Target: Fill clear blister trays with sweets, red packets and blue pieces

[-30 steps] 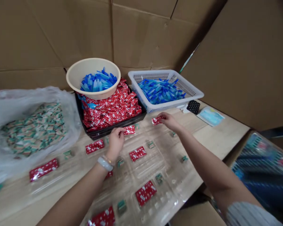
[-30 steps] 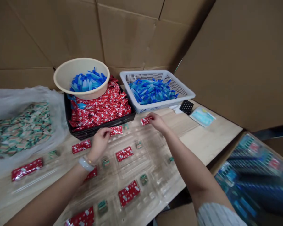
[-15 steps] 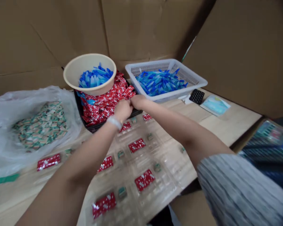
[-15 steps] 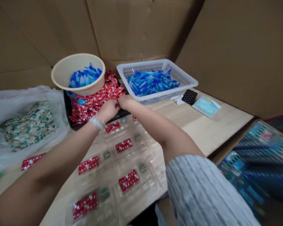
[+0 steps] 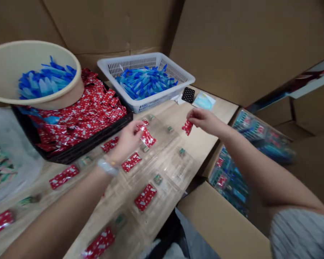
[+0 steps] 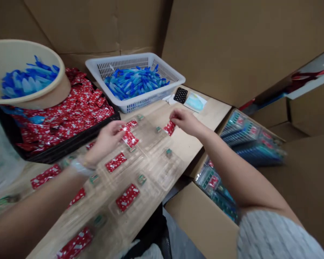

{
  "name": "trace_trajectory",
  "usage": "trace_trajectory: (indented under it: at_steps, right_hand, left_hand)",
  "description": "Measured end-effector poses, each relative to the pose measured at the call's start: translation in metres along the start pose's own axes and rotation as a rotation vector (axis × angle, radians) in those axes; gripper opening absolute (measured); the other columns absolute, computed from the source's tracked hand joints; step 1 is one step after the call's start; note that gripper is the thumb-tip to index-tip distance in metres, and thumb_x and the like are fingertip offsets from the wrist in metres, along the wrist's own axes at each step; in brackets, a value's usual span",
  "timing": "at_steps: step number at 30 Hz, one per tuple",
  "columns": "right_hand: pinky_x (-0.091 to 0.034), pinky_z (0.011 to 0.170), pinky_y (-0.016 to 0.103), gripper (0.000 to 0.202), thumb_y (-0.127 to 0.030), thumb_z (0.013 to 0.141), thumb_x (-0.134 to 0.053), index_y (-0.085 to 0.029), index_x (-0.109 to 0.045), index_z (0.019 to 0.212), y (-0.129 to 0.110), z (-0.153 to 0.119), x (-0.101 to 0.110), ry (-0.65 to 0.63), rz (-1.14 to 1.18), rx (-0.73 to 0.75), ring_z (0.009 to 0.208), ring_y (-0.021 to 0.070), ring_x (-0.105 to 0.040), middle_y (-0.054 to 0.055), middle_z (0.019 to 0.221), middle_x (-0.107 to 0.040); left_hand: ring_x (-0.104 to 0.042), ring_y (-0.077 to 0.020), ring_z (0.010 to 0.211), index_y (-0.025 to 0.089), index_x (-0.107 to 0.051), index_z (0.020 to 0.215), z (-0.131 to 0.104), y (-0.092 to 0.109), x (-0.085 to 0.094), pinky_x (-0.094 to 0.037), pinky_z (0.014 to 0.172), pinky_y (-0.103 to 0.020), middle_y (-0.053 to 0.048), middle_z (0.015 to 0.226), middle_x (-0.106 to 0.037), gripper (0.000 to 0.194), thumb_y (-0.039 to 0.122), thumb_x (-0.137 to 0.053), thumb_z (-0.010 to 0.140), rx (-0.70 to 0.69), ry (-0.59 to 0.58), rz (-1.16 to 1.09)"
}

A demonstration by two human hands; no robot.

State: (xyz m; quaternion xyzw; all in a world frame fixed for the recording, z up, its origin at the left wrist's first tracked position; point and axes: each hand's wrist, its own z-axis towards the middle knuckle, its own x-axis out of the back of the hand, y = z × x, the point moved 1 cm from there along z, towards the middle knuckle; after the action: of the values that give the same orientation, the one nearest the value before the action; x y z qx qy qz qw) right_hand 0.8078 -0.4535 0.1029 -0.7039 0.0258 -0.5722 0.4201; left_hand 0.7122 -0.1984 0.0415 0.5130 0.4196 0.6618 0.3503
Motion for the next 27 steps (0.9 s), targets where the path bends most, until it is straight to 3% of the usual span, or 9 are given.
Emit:
trace_trajectory:
  at_steps: [4,7,10,14,16,18,21,23,27]
  right_hand:
    - [-0.043,0.063,0.028,0.007,-0.021,0.076,-0.044,-0.018,-0.051,0.078,0.021,-0.076,-0.042,-0.092,-0.003,-0.114,0.064,0.0141,-0.051,0.001,0.068,-0.054]
    - [-0.045,0.066,0.029,0.012,-0.022,0.078,-0.042,-0.021,-0.05,0.087,0.022,-0.107,-0.083,-0.031,-0.031,-0.202,0.067,0.017,-0.055,0.003,0.071,-0.058]
    - [-0.045,0.075,0.032,0.018,-0.021,0.079,-0.041,-0.021,-0.052,0.093,0.025,-0.122,-0.107,0.004,-0.09,-0.182,0.081,0.0193,-0.058,0.006,0.085,-0.061]
    - [-0.045,0.078,0.035,0.029,-0.03,0.08,-0.044,-0.019,-0.052,0.105,0.027,-0.12,-0.11,0.156,-0.137,-0.153,0.091,0.0213,-0.055,0.011,0.106,-0.053]
    - [-0.045,0.076,0.034,0.037,-0.036,0.079,-0.047,-0.018,-0.049,0.111,0.026,-0.106,-0.104,0.31,-0.024,-0.165,0.088,0.0201,-0.055,0.012,0.11,-0.05]
    - [-0.045,0.068,0.03,0.036,-0.042,0.077,-0.048,-0.017,-0.051,0.102,0.022,-0.084,-0.099,0.371,0.212,-0.182,0.077,0.0168,-0.054,0.01,0.096,-0.055]
    - [-0.04,0.051,0.023,0.031,-0.049,0.072,-0.052,-0.017,-0.05,0.074,0.015,-0.048,-0.095,0.258,0.612,-0.181,0.054,0.0103,-0.046,-0.002,0.062,-0.049]
    - [-0.035,0.046,0.02,0.034,-0.051,0.069,-0.054,-0.018,-0.045,0.066,0.012,-0.029,-0.093,0.151,0.788,-0.151,0.047,0.0077,-0.039,-0.005,0.054,-0.043]
    - [-0.034,0.048,0.02,0.033,-0.05,0.071,-0.05,-0.017,-0.047,0.065,0.021,-0.002,-0.091,0.068,0.731,-0.13,0.048,0.0074,-0.039,-0.005,0.054,-0.044]
  left_hand:
    - [-0.054,-0.0123,0.072,0.016,-0.056,0.098,-0.007,-0.013,-0.084,-0.043,0.07,-0.024,-0.002,0.079,-0.06,0.027,0.011,-0.044,0.074,0.014,-0.102,0.158]
    - [-0.053,-0.0131,0.068,0.019,-0.055,0.103,-0.006,-0.021,-0.107,-0.042,0.069,-0.025,-0.002,0.072,-0.058,0.029,0.015,-0.047,0.076,0.038,-0.087,0.319]
    - [-0.052,-0.0119,0.064,0.02,-0.053,0.109,-0.003,-0.016,-0.106,-0.042,0.068,-0.024,0.0,0.068,-0.055,0.034,0.014,-0.045,0.077,0.064,-0.014,0.261]
    - [-0.052,-0.0084,0.06,0.015,-0.045,0.12,-0.005,0.002,-0.103,-0.046,0.062,-0.022,-0.001,0.08,-0.057,0.052,0.002,-0.043,0.07,0.193,0.038,-0.053]
    - [-0.053,-0.0072,0.059,0.015,-0.042,0.121,-0.013,0.012,-0.108,-0.047,0.059,-0.021,-0.003,0.087,-0.057,0.053,0.001,-0.042,0.069,0.272,-0.012,-0.246]
    - [-0.056,-0.0073,0.063,0.015,-0.046,0.116,-0.021,0.021,-0.112,-0.049,0.06,-0.021,-0.004,0.092,-0.058,0.047,0.003,-0.044,0.071,0.299,-0.082,-0.404]
    - [-0.057,-0.009,0.069,0.013,-0.054,0.099,-0.025,0.032,-0.111,-0.049,0.06,-0.02,-0.004,0.089,-0.061,0.026,0.012,-0.051,0.074,0.299,-0.169,-0.523]
    - [-0.057,-0.0103,0.068,0.011,-0.057,0.091,-0.021,0.035,-0.104,-0.049,0.059,-0.022,-0.005,0.082,-0.062,0.018,0.019,-0.054,0.075,0.3,-0.168,-0.534]
    - [-0.059,-0.0143,0.075,0.01,-0.059,0.095,-0.024,0.033,-0.088,-0.05,0.07,-0.03,-0.007,0.085,-0.064,0.022,0.02,-0.05,0.078,0.253,-0.052,-0.293]
